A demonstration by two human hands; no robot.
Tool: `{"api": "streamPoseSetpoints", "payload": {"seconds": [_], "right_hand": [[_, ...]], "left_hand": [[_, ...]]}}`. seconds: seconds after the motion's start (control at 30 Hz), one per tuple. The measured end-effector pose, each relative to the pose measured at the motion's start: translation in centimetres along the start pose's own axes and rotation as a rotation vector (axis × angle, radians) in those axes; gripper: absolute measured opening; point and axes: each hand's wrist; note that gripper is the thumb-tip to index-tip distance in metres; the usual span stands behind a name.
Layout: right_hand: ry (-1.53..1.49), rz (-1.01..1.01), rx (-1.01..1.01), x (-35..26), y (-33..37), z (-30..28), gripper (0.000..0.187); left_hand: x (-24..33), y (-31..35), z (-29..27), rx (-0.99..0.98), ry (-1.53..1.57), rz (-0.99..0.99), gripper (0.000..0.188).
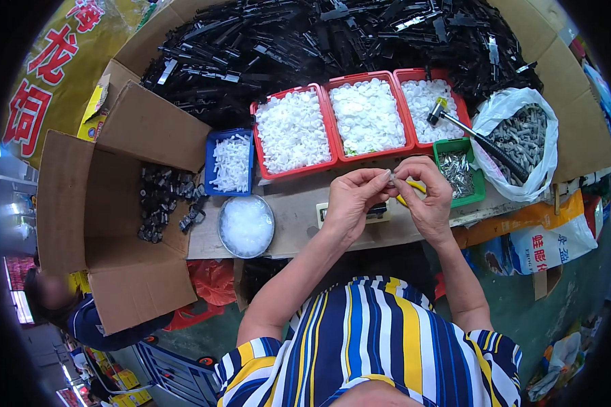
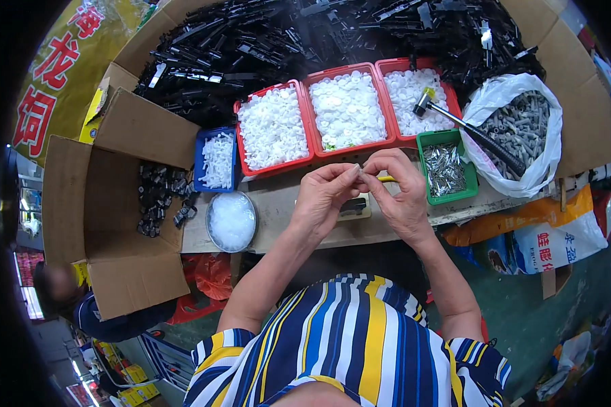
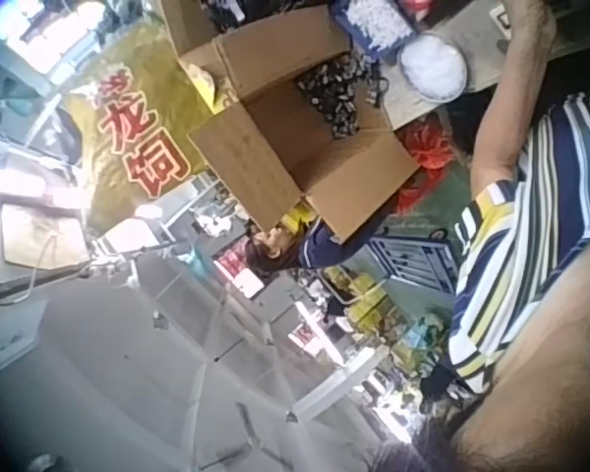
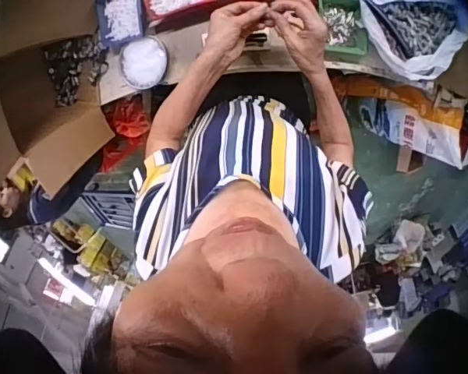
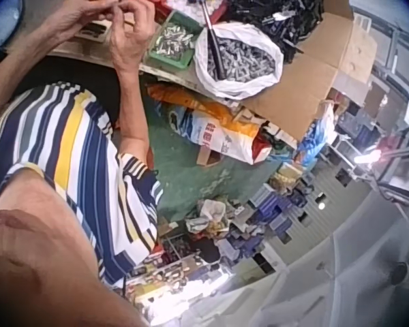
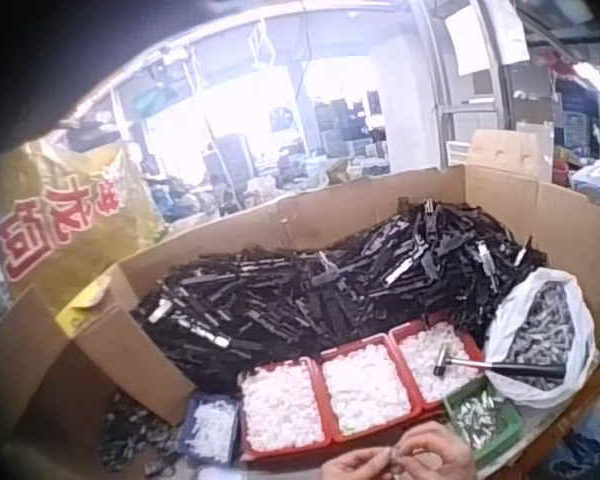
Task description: The person assembles small lock mechanisms at a workbench. They place a black lock body into a wooden jig, insert a metal pin, and strike it with a hammer. The person then inserts a white plastic component into the lock body and secures it with a metal clip using pliers. The process is repeated for multiple units, with finished locks being placed into a cardboard box.
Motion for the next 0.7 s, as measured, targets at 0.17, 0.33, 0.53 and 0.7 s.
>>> {"api": "streamPoseSetpoints", "payload": {"seconds": [0.17, 0.33, 0.53, 0.7], "right_hand": [[0.060, -0.013, -0.014, 0.0, 0.1, 0.1, 0.013], [0.038, 0.012, -0.042, -0.5, 0.0, 0.4, 0.014], [0.148, -0.047, -0.095, -0.7, -0.2, 0.8, 0.017], [0.545, -0.245, -0.119, -0.7, 0.0, 1.1, 0.022]], "left_hand": [[0.0, 0.4, 0.0, 0.002, 0.024, 0.021, 0.016], [0.0, 0.9, -0.4, 0.012, 0.016, 0.058, 0.016], [0.3, 1.4, -0.6, 0.047, -0.003, 0.077, 0.016], [0.0, 1.7, -0.8, 0.089, -0.182, 0.142, 0.014]]}}
Point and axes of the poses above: each hand's wrist, its own y-axis away from the middle knuckle, its own z-axis out of the palm, x = y × z, and after that the axes turned 15 degrees about -x, right-handed
